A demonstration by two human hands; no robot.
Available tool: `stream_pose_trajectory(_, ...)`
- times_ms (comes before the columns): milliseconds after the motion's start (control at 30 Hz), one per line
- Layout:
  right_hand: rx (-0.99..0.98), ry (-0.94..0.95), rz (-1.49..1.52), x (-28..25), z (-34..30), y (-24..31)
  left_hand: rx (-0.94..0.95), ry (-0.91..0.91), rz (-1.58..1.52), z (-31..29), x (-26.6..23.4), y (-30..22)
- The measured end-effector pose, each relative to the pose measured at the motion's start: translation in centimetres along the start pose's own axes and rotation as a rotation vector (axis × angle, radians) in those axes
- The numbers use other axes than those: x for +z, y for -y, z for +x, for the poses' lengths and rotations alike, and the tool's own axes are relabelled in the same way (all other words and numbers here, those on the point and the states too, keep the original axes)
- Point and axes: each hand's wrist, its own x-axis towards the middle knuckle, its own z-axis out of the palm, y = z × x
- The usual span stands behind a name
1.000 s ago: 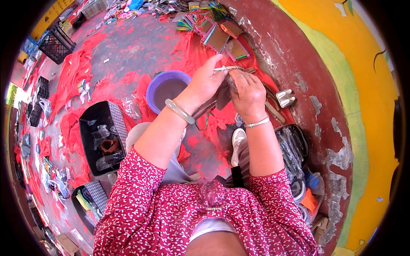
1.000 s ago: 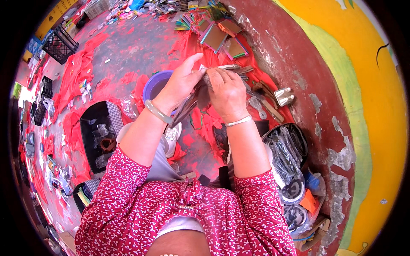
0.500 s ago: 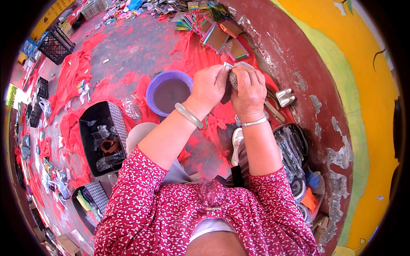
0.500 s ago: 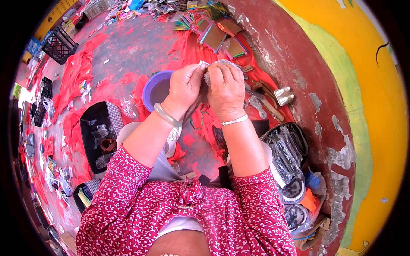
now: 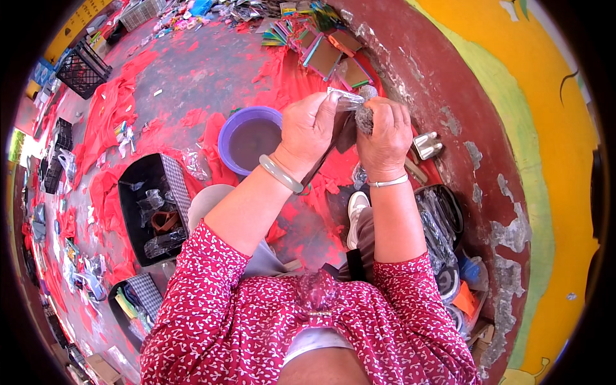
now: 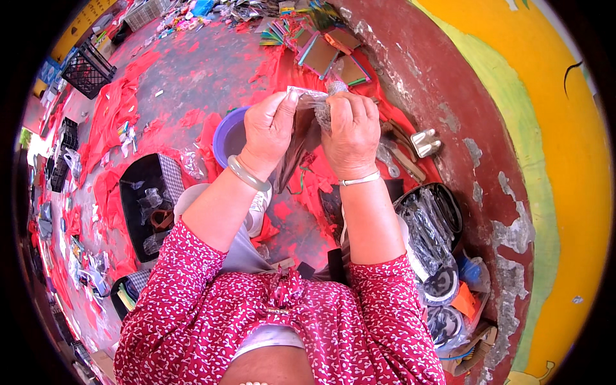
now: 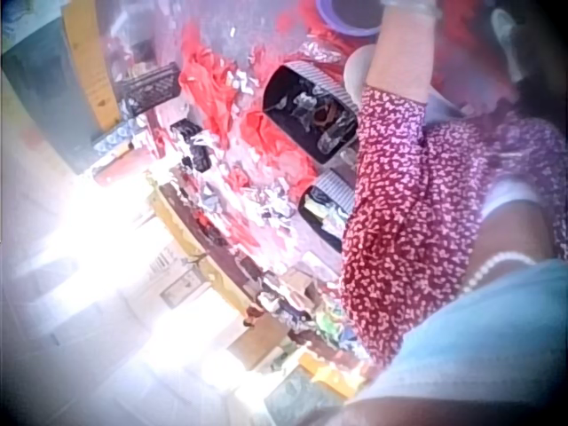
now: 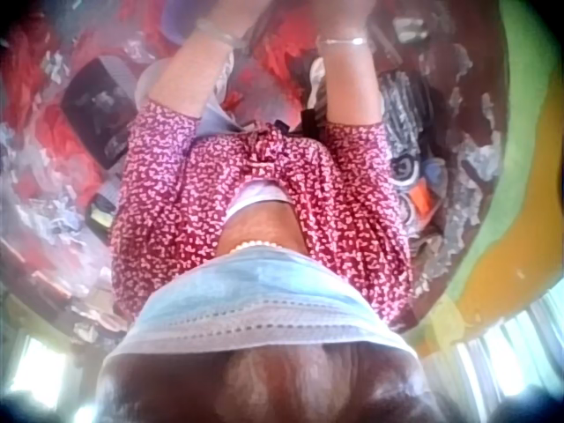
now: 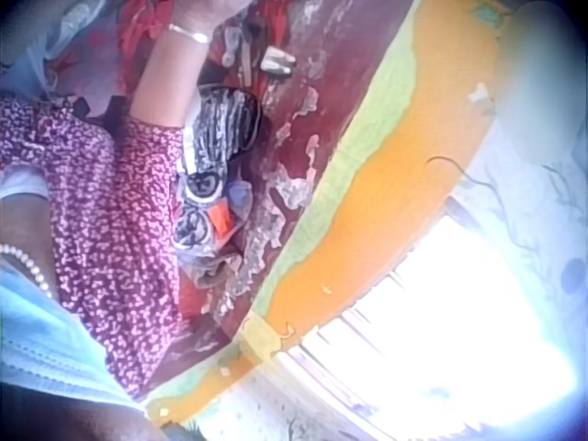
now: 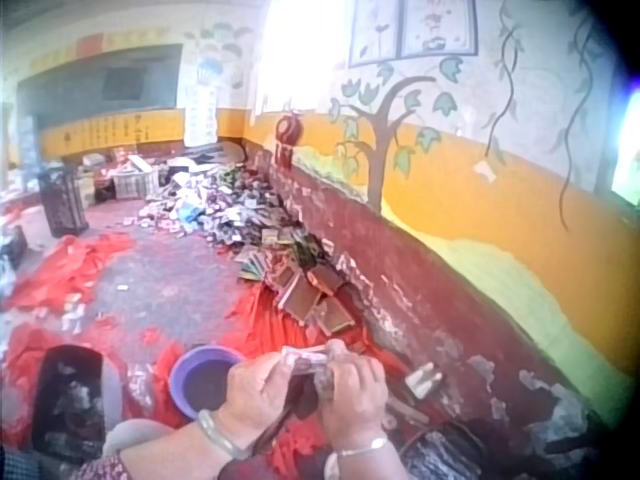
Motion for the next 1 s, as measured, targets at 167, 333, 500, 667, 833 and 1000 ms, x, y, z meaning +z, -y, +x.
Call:
stream_pose_trajectory(167,0.037,-0.030,-0.040,-0.1,0.1,-0.6,-0.048,-0.040,0.032,0.1,0.0,0.2)
stream_pose_trajectory(333,0.051,-0.039,-0.064,-0.3,0.2,-0.6,-0.045,-0.036,0.024,0.5,-0.3,0.2)
stream_pose_trajectory(500,0.077,-0.035,-0.086,-0.4,0.2,-0.7,-0.025,-0.079,0.016,0.5,-0.3,0.6)
stream_pose_trajectory(667,0.093,-0.063,-0.077,-0.2,0.1,-1.2,-0.083,-0.114,0.043,0.6,-0.8,0.9)
stream_pose_trajectory(833,0.840,-0.270,0.433,-2.9,-0.5,-6.5,-0.274,-0.293,-0.368,2.6,-3.1,2.8)
stream_pose_trajectory(1000,0.858,-0.460,1.236,-5.2,0.1,-8.1,-0.126,-0.208,0.042,2.2,-2.9,2.0)
